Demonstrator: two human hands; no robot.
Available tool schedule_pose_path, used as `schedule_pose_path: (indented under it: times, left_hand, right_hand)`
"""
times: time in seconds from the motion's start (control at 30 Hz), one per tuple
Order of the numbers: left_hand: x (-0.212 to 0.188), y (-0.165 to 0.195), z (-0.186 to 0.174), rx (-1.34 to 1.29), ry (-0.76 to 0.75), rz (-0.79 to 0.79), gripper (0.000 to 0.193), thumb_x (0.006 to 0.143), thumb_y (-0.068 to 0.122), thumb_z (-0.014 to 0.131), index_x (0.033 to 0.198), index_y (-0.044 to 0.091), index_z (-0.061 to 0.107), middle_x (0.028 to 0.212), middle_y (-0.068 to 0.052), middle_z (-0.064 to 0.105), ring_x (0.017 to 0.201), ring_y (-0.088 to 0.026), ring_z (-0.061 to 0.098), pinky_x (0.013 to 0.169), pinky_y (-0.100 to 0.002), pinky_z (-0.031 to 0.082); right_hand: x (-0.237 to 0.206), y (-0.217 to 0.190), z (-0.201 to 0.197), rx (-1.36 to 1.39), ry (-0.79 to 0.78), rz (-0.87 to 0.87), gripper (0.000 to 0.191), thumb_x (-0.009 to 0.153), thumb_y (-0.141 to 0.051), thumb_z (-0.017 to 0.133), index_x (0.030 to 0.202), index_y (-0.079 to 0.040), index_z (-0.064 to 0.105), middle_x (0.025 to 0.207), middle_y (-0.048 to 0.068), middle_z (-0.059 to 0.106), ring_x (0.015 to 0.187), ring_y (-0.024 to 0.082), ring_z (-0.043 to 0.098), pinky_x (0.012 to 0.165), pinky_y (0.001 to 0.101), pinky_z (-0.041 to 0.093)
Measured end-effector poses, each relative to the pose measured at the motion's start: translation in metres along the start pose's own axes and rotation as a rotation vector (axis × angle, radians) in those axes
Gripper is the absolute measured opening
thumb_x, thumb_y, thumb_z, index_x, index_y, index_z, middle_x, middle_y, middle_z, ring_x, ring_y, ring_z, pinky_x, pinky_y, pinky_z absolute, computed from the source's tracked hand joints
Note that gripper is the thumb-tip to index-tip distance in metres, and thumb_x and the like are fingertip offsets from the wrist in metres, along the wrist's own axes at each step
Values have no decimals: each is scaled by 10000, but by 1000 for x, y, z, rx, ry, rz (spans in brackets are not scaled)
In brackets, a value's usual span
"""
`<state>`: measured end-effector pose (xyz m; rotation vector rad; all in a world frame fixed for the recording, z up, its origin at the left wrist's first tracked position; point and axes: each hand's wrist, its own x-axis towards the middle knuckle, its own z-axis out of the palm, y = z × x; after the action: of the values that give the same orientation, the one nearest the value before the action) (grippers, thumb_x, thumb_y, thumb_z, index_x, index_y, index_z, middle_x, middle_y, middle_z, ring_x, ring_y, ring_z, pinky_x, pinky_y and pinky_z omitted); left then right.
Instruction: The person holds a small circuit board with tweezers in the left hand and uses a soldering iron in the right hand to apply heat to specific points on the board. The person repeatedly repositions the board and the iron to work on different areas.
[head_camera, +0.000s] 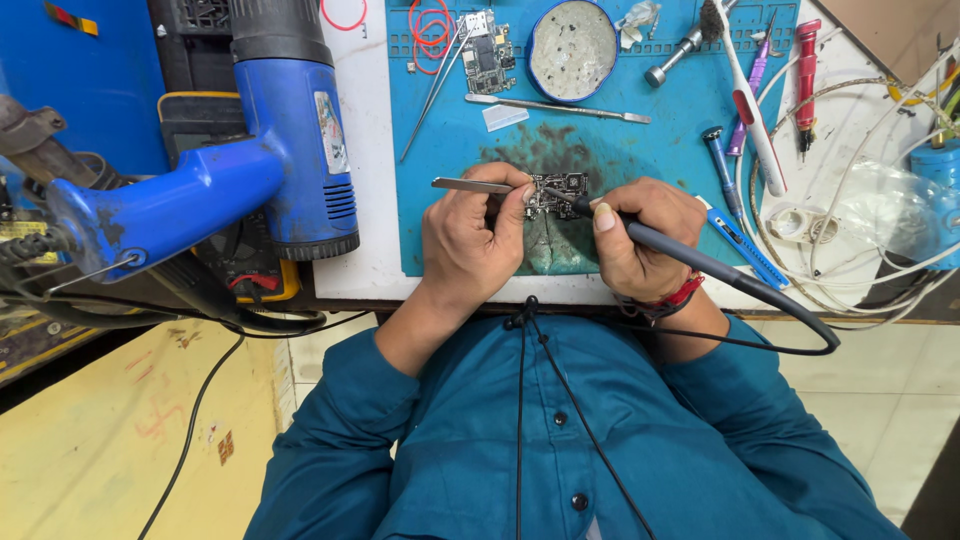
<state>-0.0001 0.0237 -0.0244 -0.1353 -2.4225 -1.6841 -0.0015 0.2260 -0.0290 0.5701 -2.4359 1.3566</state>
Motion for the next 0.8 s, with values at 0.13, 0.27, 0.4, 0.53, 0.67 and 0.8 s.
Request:
schedule_pose_path:
  times: [0.13,0.27,0.4,0.53,0.67,0.8]
  left_hand:
    - [-2,2,1,0,5,-7,75,991,62,731,1018,40,665,909,-51,731,669,-135,712,592,-274,544]
    - [-4,2,1,-6,8,10,75,996,58,729,1017,41,659,921,-51,729,688,-138,719,605,-275,549]
    - [-3,2,1,-12,10,1,77,994,59,729,1017,41,657,906,-55,730,666,-137,711,587,-275,538]
    - [-4,2,1,-13,13,-12,83,994,63,734,1018,47,656,875,-49,728,653,-136,709,579,-276,534]
    - [-5,3,2,-15,9,-21,80,993,61,731,1016,48,656,869,-48,728,651,-134,710,575,-275,534]
    - [-6,4,2,-15,9,-17,77,993,58,730,1015,43,657,887,-49,728,655,-134,708,580,-275,537]
  right_hand:
    - [-1,-1,-2,6,-12,4,129,999,-96,662,891,-30,639,818,102,691,655,241,633,571,318,467]
    - [-3,-3,-2,7,-14,16,127,996,-95,665,893,-25,641,818,103,687,658,242,631,575,317,468]
    - [-2,-3,-3,7,-5,30,135,996,-96,660,879,-31,644,816,100,689,663,239,643,577,314,476]
    - [-3,-2,-4,6,-22,19,138,996,-99,663,875,-34,647,819,98,696,669,242,645,584,317,478]
    - [-4,-3,-5,1,-20,18,142,998,-104,663,878,-33,640,831,100,699,681,245,653,589,319,481]
    - [-5,-3,-5,21,-21,8,140,992,-101,668,874,-34,639,818,100,693,672,245,649,586,320,481]
